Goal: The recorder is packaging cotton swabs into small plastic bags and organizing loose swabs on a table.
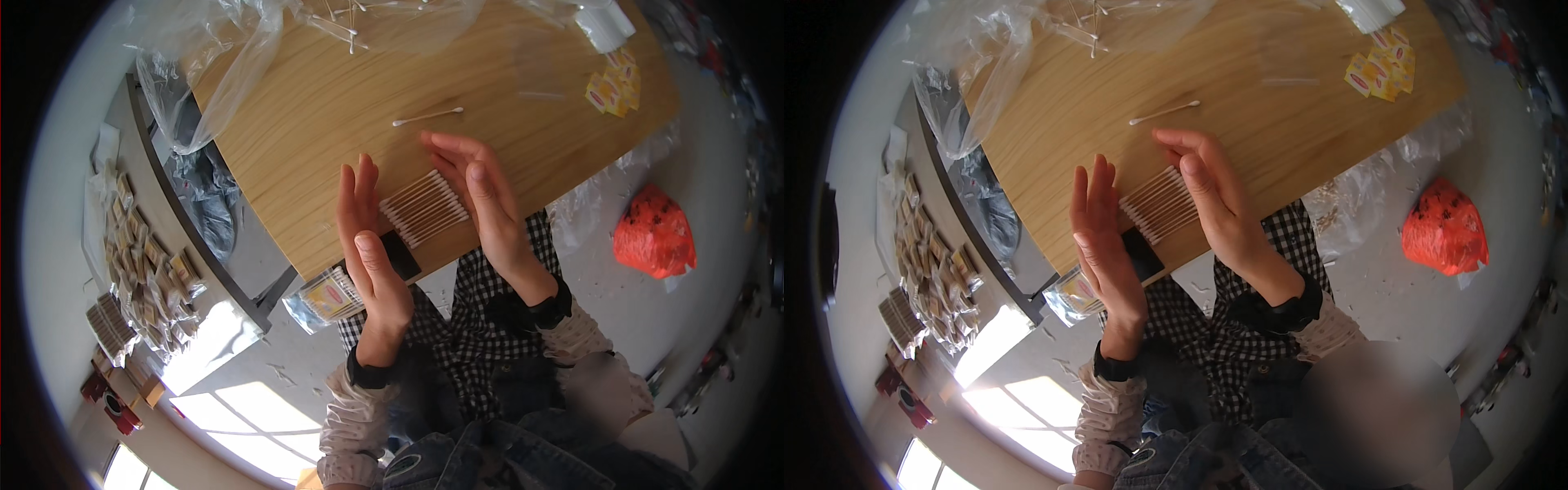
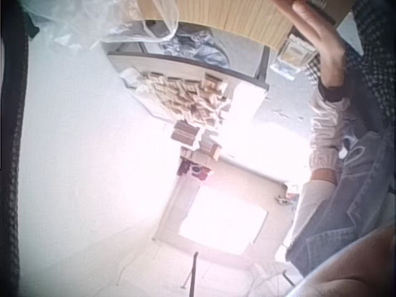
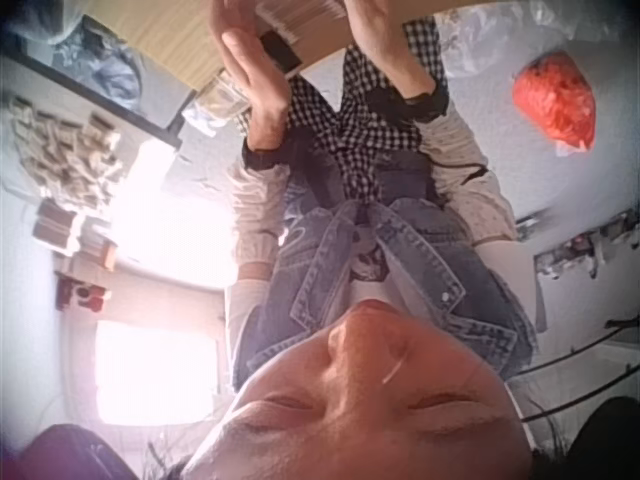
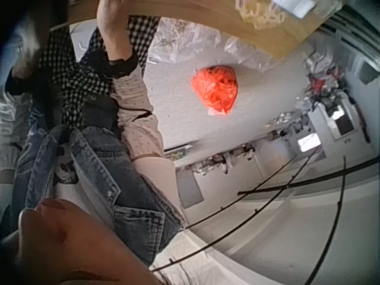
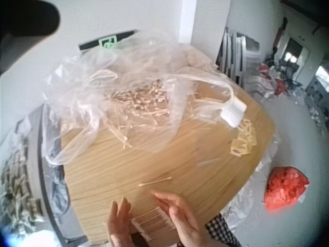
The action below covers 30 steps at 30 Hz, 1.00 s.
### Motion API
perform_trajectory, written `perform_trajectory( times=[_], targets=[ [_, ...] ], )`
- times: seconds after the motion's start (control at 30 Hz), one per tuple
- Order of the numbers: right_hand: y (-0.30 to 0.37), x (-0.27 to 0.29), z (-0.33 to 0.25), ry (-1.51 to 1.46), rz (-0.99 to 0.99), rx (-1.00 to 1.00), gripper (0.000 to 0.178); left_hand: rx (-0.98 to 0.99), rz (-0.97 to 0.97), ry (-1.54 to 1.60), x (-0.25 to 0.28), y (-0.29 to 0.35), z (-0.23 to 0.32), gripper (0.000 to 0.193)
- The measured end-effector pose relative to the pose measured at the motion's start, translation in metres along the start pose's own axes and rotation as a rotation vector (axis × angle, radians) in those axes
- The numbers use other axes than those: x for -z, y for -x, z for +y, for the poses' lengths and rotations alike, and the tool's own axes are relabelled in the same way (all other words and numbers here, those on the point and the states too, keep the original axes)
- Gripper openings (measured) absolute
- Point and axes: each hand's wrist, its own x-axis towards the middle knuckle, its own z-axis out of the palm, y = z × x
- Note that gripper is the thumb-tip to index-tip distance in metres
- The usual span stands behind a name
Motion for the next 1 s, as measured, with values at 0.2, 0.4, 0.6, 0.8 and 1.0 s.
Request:
perform_trajectory(
  times=[0.2, 0.4, 0.6, 0.8, 1.0],
  targets=[
    [-0.015, 0.003, 0.0, 0.584, 0.045, 0.274, 0.04, 0.002, 0.213, 0.166, -0.014, 0.006, -0.003, 0.08],
    [-0.031, -0.025, 0.015, 1.295, -0.122, 0.481, 0.045, -0.051, 0.245, 0.132, -0.025, 0.006, -0.011, 0.075],
    [-0.034, -0.029, 0.018, 1.356, -0.192, 0.529, 0.05, -0.069, 0.253, 0.154, -0.036, 0.007, -0.013, 0.069],
    [-0.034, -0.027, 0.019, 1.289, -0.221, 0.545, 0.048, -0.06, 0.31, 0.237, -0.037, 0.006, -0.015, 0.067],
    [-0.029, -0.034, 0.021, 1.278, -0.225, 0.57, 0.047, -0.057, 0.261, 0.35, -0.025, 0.004, -0.014, 0.064]
  ],
)
